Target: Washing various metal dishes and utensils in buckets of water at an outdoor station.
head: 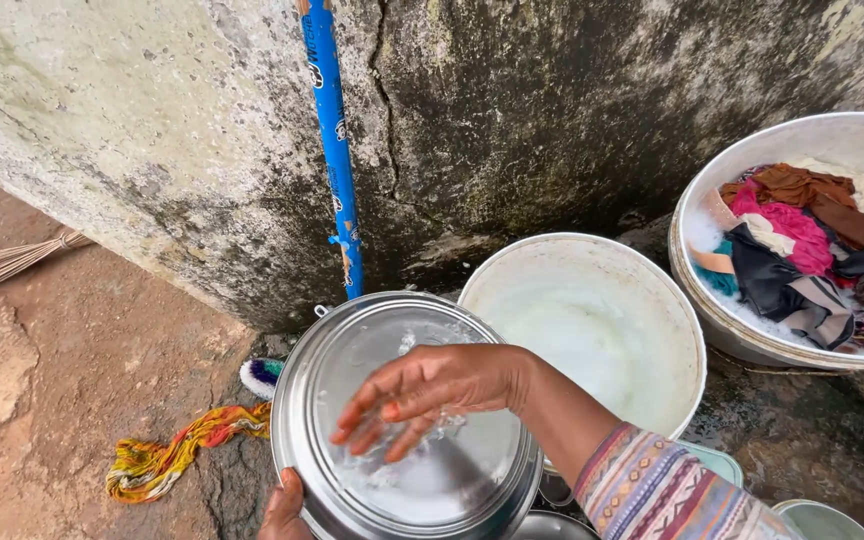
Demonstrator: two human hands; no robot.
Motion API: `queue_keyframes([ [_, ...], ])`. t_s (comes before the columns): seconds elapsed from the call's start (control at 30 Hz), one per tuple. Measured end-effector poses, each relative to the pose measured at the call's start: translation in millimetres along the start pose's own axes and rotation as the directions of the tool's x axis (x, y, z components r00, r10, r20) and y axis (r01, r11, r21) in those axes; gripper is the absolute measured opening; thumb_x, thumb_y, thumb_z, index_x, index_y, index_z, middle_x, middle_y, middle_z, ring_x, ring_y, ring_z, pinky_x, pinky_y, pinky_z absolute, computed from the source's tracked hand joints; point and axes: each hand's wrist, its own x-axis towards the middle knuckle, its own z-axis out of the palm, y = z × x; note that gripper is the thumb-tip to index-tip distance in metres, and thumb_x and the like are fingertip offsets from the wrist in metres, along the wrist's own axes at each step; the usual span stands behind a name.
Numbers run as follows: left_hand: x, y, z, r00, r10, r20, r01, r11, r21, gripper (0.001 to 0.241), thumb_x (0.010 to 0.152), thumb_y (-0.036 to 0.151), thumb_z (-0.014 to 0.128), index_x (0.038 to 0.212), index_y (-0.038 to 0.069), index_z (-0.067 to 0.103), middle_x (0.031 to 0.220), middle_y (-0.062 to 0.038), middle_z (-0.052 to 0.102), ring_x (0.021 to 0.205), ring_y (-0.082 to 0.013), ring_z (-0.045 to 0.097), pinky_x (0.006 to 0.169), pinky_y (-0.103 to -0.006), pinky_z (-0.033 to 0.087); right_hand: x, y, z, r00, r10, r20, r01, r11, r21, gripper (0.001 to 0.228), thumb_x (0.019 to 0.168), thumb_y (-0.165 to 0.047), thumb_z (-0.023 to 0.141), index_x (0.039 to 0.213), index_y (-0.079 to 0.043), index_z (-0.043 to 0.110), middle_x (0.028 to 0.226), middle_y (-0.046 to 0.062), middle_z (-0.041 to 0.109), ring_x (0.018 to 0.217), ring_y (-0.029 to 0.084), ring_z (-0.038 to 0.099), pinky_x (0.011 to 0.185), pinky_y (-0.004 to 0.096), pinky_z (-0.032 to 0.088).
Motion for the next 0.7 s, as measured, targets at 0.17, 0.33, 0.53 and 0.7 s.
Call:
queue_keyframes([
  [0.17,-31.4,35.0,64.8,1.000,0.013,0.000,-0.013,0.999,-0.029,0.042,0.105,0.027,0.050,0.134,-0.002,0.061,0.122,-0.017,0.071,0.108,-0.0282,0.070,0.100,-0.0426,0.053,-9.5,-9.6,-25.2,0.817,-0.377,-0.436,0.332,0.926,-0.180,0.054,0.096,-0.038,0.069,0.137,-0.005,0.059,0.143,0.014,0.063,0.135,0.030,0.059,0.113,0.049,0.050],
  [0.33,-119.6,93.8,117.2,0.992,0.062,0.108,-0.045,0.988,-0.147,0.042,0.101,0.027,0.042,0.130,0.002,0.060,0.117,-0.020,0.072,0.102,-0.0319,0.073,0.090,-0.0507,0.054,-60.3,46.6,-83.3,0.046,-0.120,-0.992,-0.292,0.948,-0.129,0.054,0.099,-0.046,0.065,0.139,-0.011,0.056,0.134,0.006,0.059,0.126,0.021,0.051,0.104,0.042,0.040],
  [0.53,25.4,-14.3,18.9,0.659,0.704,0.265,-0.752,0.614,0.240,0.044,0.116,0.027,0.046,0.103,-0.014,0.057,0.101,-0.031,0.059,0.087,-0.0390,0.054,0.084,-0.0462,0.050,-62.7,29.2,-77.0,0.217,-0.091,-0.972,0.450,0.893,0.017,0.053,0.104,-0.053,0.054,0.111,-0.002,0.068,0.097,0.009,0.071,0.084,0.019,0.068,0.079,0.041,0.057],
  [0.7,118.8,-37.3,-2.0,0.984,0.133,0.120,-0.163,0.939,0.301,0.042,0.101,0.018,0.057,0.139,0.010,0.042,0.124,-0.026,0.062,0.112,-0.0384,0.059,0.099,-0.0498,0.050,-87.3,48.8,-116.0,0.279,-0.470,-0.837,0.730,0.671,-0.133,0.030,0.112,-0.032,0.055,0.101,-0.006,0.065,0.089,0.007,0.069,0.083,0.022,0.068,0.093,0.042,0.058],
])
